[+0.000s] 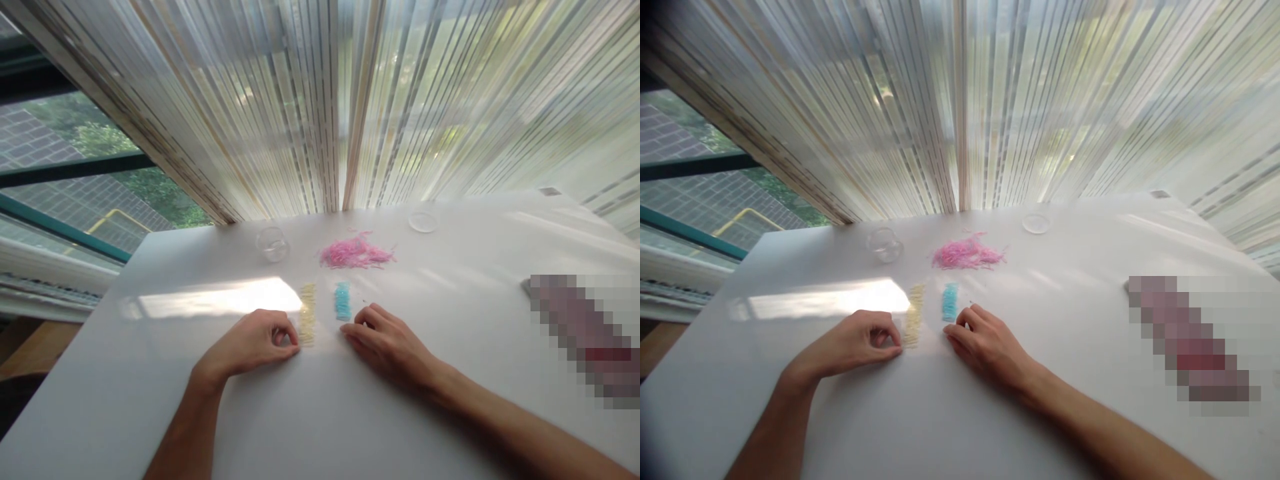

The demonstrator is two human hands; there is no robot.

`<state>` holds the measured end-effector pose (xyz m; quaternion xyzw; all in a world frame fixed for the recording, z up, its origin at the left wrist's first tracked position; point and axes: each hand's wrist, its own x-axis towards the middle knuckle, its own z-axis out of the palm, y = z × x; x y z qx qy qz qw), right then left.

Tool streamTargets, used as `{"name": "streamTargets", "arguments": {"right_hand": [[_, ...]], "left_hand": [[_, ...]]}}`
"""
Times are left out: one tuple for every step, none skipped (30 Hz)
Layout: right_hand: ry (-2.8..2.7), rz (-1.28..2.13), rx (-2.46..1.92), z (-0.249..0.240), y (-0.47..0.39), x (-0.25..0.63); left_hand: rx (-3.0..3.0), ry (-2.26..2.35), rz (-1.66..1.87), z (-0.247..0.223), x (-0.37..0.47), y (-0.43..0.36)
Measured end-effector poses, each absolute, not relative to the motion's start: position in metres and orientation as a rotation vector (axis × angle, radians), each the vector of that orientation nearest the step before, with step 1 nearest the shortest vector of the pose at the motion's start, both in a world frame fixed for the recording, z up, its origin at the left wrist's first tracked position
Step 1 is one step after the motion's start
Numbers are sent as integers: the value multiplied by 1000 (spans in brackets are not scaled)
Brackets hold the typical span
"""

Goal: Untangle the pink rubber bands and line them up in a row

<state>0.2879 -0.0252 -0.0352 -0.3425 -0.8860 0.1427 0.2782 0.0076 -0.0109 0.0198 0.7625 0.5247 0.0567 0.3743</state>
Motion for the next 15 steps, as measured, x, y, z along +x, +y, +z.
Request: {"name": "streamTargets", "arguments": {"right_hand": [[-2393,365,-921,-35,-25,287],[-2405,349,-925,-34,-25,286],[-2413,337,-932,-34,-25,286],[-2420,327,-936,-33,-26,285],[-2423,318,-937,-33,-26,285],[-2428,311,-938,-32,-27,285],[-2434,303,-939,-32,-27,284],[-2441,294,-940,-32,-28,283],[-2451,284,-943,-32,-28,282],[-2462,269,-948,-32,-28,281],[-2474,247,-954,-32,-28,280],[-2490,221,-957,-32,-27,279],[-2509,192,-958,-33,-28,277],[-2525,162,-961,-33,-28,275],[-2536,138,-963,-34,-28,273]], "left_hand": [[1959,1347,148,20,8,-11],[1962,1350,147,19,8,-11],[1963,1353,143,19,9,-11],[1965,1355,138,19,11,-11],[1968,1357,133,19,12,-11],[1976,1363,132,18,13,-11],[1986,1369,133,18,14,-11],[1997,1374,139,18,15,-11],[2007,1378,148,18,15,-11],[2016,1382,156,18,15,-11],[2024,1387,164,19,14,-11],[2030,1390,169,19,13,-11],[2034,1392,171,19,12,-11],[2035,1394,170,19,11,-10],[2032,1391,166,19,10,-10]]}}
